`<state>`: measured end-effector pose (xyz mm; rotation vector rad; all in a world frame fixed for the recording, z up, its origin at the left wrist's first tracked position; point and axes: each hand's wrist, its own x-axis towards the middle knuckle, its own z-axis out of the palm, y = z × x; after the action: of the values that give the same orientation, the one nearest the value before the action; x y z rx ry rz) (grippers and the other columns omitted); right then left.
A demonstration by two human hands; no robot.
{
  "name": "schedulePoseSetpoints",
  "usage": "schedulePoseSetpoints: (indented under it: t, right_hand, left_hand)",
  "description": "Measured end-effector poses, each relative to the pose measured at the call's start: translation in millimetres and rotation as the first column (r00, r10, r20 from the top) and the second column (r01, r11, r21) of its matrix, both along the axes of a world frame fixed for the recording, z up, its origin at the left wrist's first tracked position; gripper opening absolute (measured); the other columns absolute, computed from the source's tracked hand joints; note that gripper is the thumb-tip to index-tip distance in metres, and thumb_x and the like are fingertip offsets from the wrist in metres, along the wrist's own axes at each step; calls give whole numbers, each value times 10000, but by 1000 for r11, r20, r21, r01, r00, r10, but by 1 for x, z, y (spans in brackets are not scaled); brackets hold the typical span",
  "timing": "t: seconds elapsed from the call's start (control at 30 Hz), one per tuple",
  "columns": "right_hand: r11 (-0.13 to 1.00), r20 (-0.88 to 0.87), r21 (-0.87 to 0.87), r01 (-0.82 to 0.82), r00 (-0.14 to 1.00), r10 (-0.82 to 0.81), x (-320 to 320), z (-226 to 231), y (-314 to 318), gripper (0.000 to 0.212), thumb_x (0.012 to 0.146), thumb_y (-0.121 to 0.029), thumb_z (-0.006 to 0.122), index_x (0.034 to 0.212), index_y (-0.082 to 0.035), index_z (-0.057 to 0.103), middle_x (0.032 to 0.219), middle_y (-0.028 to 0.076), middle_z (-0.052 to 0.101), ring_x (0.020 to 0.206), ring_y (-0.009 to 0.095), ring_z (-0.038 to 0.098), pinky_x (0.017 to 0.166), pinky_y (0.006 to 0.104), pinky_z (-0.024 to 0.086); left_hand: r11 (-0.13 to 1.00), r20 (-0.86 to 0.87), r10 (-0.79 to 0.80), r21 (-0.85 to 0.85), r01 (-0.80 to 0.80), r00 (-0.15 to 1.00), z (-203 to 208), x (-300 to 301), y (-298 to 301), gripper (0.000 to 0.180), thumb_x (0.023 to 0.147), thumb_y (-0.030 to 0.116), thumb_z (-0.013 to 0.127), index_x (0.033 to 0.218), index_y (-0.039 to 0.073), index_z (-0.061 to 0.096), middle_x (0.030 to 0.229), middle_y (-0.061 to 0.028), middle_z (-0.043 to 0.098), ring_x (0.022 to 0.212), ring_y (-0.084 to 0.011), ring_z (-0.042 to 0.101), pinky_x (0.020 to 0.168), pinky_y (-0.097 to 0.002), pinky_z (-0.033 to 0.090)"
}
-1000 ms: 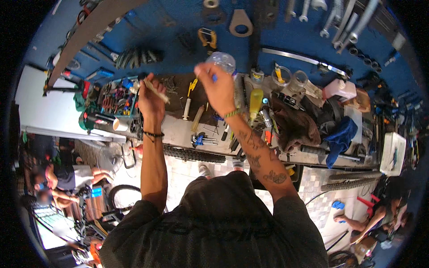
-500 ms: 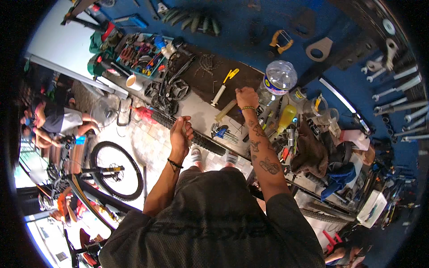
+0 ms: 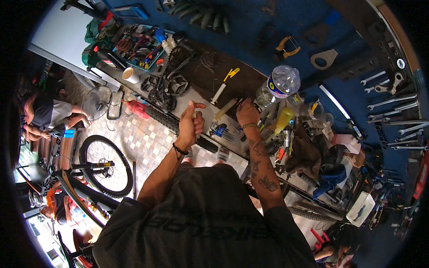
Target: The person pours water from a plastic bottle into a syringe, then draws the liquid into the syringe and places it on the workbench. They repeat this process with a second syringe, then wipe their hands with a red cloth and place the syringes into a drawer.
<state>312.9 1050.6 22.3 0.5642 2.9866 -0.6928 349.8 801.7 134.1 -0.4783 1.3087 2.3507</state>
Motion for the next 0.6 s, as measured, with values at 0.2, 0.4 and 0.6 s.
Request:
schedulePoseSetpoints:
  t: [0.2, 0.4, 0.6]
  right_hand:
    - [908, -493, 390, -155, 797, 348, 30, 66, -31, 319, 945, -254, 779, 1186, -68, 685, 1012, 126, 705, 891, 326, 732, 787, 437, 598]
    - [604, -427, -495, -625, 780, 457, 26, 148, -59, 189, 986, -159, 742, 1104, -19, 692, 909, 80, 658, 797, 232, 680, 701, 325, 520]
    - [649, -528, -246, -720, 661, 534, 29, 144, -46, 215, 1004, -206, 717, 995, -1, 652, 948, 143, 676, 840, 351, 683, 713, 415, 513]
  left_hand:
    - [990, 75, -107, -86, 113, 991, -13, -3, 2, 594, 1058, 678, 518, 895, 108, 544, 605, 59, 322, 464, -68, 286, 419, -250, 194]
    - [929, -30, -356, -121, 351, 934, 1, 0, 16, 783, 1020, 819, 374, 885, 73, 569, 588, 42, 390, 451, -66, 334, 407, -248, 229]
    - [876, 26, -463, -139, 462, 886, 23, 9, 19, 856, 1017, 851, 236, 898, 66, 555, 609, 45, 367, 476, -68, 314, 437, -247, 246]
